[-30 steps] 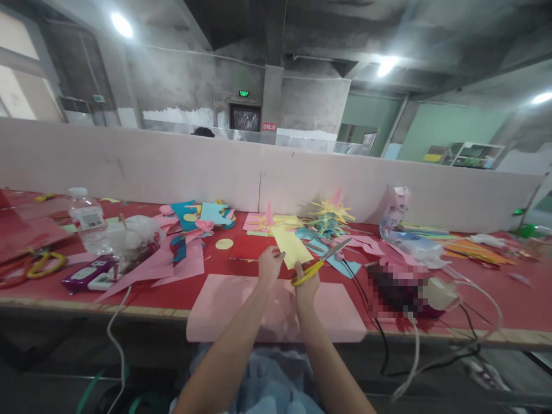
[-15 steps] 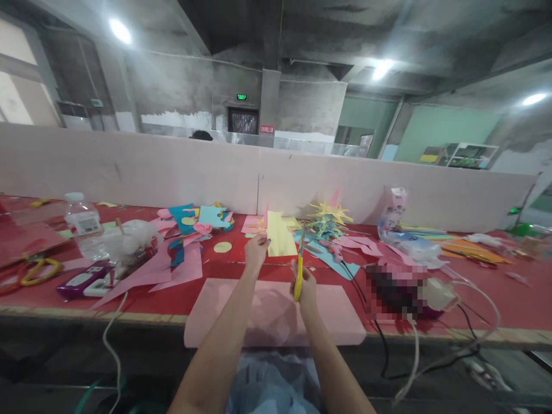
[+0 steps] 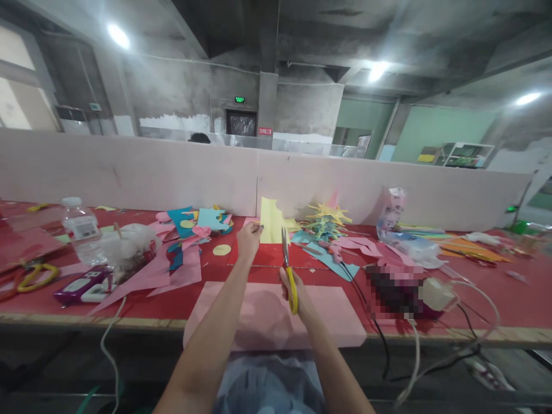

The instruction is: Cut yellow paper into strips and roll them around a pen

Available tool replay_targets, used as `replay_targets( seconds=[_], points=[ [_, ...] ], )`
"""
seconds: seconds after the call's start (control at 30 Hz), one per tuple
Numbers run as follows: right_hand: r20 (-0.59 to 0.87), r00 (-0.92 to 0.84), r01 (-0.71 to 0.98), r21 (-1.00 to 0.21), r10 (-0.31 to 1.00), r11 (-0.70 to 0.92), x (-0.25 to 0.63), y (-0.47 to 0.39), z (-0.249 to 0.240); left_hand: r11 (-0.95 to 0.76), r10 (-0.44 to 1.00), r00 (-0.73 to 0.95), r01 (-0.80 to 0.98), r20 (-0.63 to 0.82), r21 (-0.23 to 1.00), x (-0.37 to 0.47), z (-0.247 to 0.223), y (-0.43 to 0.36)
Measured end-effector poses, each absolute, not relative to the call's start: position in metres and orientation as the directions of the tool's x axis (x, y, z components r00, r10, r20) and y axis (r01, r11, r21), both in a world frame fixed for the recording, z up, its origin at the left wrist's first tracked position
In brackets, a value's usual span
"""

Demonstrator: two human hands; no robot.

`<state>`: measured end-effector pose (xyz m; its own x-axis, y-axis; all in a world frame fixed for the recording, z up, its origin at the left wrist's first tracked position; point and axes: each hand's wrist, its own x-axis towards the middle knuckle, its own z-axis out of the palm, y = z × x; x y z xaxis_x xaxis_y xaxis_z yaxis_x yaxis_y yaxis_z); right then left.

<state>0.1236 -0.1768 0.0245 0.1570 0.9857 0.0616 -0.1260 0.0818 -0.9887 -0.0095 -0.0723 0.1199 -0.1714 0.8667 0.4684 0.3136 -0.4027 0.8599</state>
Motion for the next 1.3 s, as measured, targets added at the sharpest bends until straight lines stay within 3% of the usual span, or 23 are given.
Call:
replay_targets(
  seconds=[0.13, 0.3, 0.43, 0.53, 0.7, 0.9, 1.13, 1.3],
  points=[
    [0.004, 0.096, -0.02, -1.0, 0.995, 0.006, 0.117, -0.18, 0.024, -0.422, 0.843, -0.236, 0.264, 0.483, 0.867, -0.007, 0.121, -0.072],
    [-0.199, 0.076, -0.053, -0.979, 0.977, -0.195, 0.114, -0.178, 0.023, -0.399, 0.865, -0.302, 0.07, 0.401, 0.914, -0.007, 0.119, -0.063],
    [-0.18, 0.111, 0.016, -0.983, 0.977, -0.183, 0.114, -0.18, 0.025, -0.376, 0.893, -0.295, -0.075, 0.34, 0.924, -0.008, 0.117, -0.06],
    [-0.155, 0.119, 0.063, -0.985, 0.981, -0.163, 0.113, -0.183, 0.028, -0.38, 0.888, -0.306, -0.071, 0.343, 0.922, -0.009, 0.115, -0.061],
    [-0.243, 0.108, 0.06, -0.966, 0.964, -0.25, 0.112, -0.187, 0.036, -0.354, 0.895, -0.321, -0.092, 0.309, 0.931, -0.012, 0.114, -0.061],
    [-0.207, 0.125, 0.11, -0.969, 0.97, -0.221, 0.109, -0.186, 0.04, -0.371, 0.888, -0.31, -0.045, 0.34, 0.928, -0.012, 0.108, -0.055],
    [-0.296, 0.114, -0.005, -0.955, 0.948, -0.297, 0.112, -0.18, 0.034, -0.394, 0.885, -0.239, 0.074, 0.4, 0.916, 0.001, 0.1, -0.07],
    [-0.297, 0.13, -0.029, -0.955, 0.946, -0.295, 0.116, -0.177, 0.026, -0.393, 0.89, -0.226, 0.054, 0.395, 0.918, 0.006, 0.1, -0.074]
  ],
)
